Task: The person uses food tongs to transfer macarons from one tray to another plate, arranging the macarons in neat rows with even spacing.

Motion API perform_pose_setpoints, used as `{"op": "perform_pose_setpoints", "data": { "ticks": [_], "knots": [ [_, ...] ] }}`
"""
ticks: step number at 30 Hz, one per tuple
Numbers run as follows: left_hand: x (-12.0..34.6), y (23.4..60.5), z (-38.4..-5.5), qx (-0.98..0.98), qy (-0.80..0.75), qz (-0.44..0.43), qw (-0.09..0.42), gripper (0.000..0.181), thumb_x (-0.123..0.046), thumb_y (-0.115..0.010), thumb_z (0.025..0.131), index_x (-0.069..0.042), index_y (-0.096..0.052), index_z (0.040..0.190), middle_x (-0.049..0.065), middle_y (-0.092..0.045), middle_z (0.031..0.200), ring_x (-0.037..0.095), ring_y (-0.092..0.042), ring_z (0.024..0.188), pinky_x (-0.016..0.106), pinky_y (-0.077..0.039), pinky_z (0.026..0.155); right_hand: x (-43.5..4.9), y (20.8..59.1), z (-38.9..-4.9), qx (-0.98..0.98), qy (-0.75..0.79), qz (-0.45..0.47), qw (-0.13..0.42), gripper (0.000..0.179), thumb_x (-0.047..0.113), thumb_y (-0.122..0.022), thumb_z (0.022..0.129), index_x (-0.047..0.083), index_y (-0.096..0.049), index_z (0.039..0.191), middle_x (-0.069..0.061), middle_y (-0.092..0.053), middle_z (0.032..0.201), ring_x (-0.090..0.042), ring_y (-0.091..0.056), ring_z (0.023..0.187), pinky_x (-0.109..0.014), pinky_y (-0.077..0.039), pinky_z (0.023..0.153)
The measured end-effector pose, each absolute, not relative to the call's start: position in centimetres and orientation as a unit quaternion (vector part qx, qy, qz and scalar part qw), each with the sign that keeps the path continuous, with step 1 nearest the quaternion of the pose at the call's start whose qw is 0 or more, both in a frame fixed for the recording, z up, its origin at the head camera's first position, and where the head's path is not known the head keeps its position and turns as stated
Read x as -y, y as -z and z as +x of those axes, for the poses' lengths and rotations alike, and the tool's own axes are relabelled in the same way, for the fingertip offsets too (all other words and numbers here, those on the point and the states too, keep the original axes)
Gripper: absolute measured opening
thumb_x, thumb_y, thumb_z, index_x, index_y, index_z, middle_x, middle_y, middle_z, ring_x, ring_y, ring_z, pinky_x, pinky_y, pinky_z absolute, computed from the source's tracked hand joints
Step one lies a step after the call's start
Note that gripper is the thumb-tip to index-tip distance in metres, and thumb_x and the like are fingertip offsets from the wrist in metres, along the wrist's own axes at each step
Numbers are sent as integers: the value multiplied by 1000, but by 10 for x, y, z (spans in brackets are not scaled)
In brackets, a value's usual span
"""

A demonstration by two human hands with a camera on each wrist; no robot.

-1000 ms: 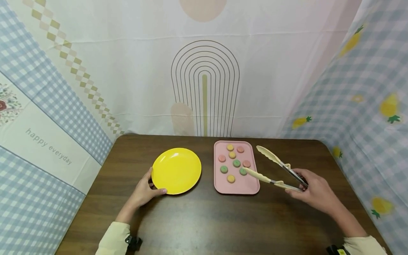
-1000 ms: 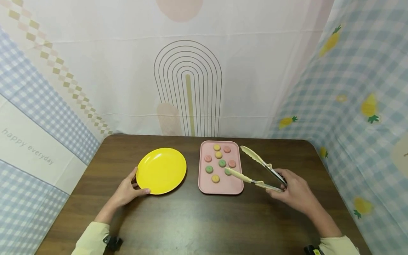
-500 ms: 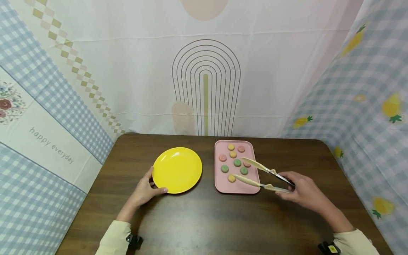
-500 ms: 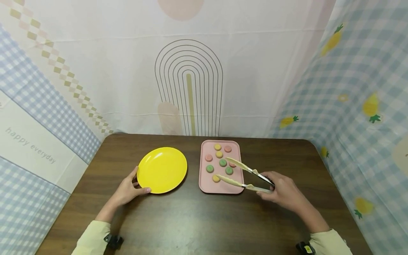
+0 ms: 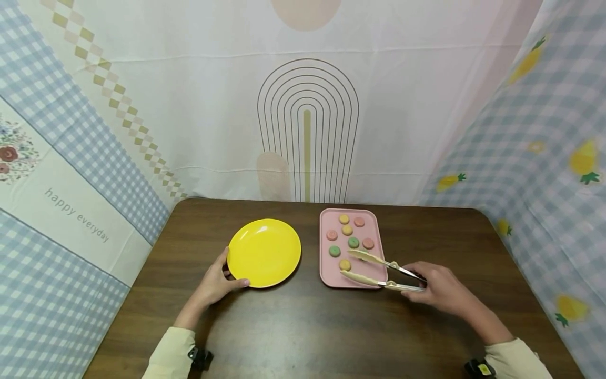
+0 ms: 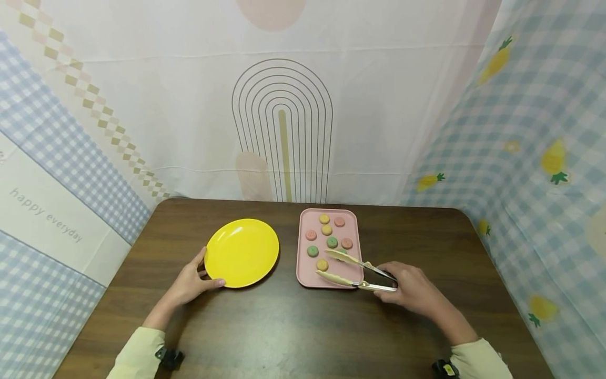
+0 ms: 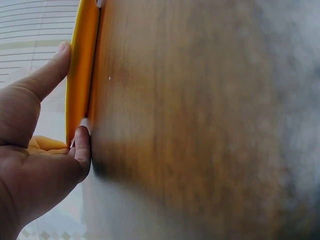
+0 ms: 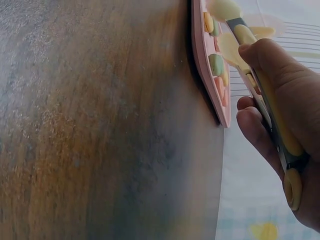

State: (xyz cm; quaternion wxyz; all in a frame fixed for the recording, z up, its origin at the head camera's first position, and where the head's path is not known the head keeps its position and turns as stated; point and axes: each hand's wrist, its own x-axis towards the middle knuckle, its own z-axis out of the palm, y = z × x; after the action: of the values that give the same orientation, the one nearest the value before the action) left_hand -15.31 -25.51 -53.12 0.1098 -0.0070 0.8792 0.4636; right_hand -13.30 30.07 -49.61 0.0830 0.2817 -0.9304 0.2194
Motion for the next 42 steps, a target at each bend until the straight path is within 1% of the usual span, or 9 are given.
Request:
{"op": "perform_pose_setpoints", "data": {
  "ticks": [4, 11, 23, 26, 35, 42],
  "knots": [
    [255, 531, -153, -878, -465, -5, 111, 123, -35, -88, 81, 5, -5, 162, 31, -18, 165, 45, -48, 137, 52, -46, 110, -300, 498, -133, 930, -220, 283, 78, 43, 27, -92, 73, 10, -74, 108, 3, -72, 95, 1, -54, 72, -21, -44, 57],
    [255, 530, -152, -878, -465, -1, 110, 123, -35, -88, 82, 6, -4, 161, 31, -18, 165, 45, -48, 137, 52, -46, 109, -300, 498, -133, 932, -214, 281, 78, 40, 27, -91, 75, 9, -75, 107, 2, -73, 96, -2, -60, 77, -24, -48, 59],
    [255, 529, -152, -879, -464, -1, 110, 123, -36, -88, 81, 6, -4, 161, 31, -17, 165, 46, -49, 136, 51, -47, 108, -298, 497, -132, 941, -210, 262, 44, 37, 28, -88, 80, 9, -75, 109, 3, -73, 98, 0, -59, 78, -24, -49, 61],
    [255, 529, -152, -877, -467, -3, 110, 123, -35, -88, 81, 5, -5, 162, 31, -17, 165, 46, -49, 136, 51, -47, 108, -298, 497, -132, 942, -209, 260, 45, 37, 28, -88, 80, 9, -75, 109, 3, -73, 97, 0, -59, 77, -24, -49, 61],
    [255, 531, -152, -872, -479, -3, 105, 122, -33, -89, 81, 5, -5, 162, 30, -20, 164, 44, -49, 136, 50, -48, 108, -290, 488, -140, 939, -221, 253, 70, 38, 27, -89, 80, 8, -75, 110, -1, -74, 96, 0, -55, 71, -24, -46, 56],
    [255, 531, -151, -871, -480, -6, 104, 121, -32, -88, 82, 3, -5, 162, 30, -21, 164, 43, -48, 137, 49, -48, 108, -267, 473, -159, 934, -236, 260, 66, 38, 26, -88, 83, 7, -75, 113, -5, -75, 99, -5, -59, 74, -26, -50, 59]
  ]
}}
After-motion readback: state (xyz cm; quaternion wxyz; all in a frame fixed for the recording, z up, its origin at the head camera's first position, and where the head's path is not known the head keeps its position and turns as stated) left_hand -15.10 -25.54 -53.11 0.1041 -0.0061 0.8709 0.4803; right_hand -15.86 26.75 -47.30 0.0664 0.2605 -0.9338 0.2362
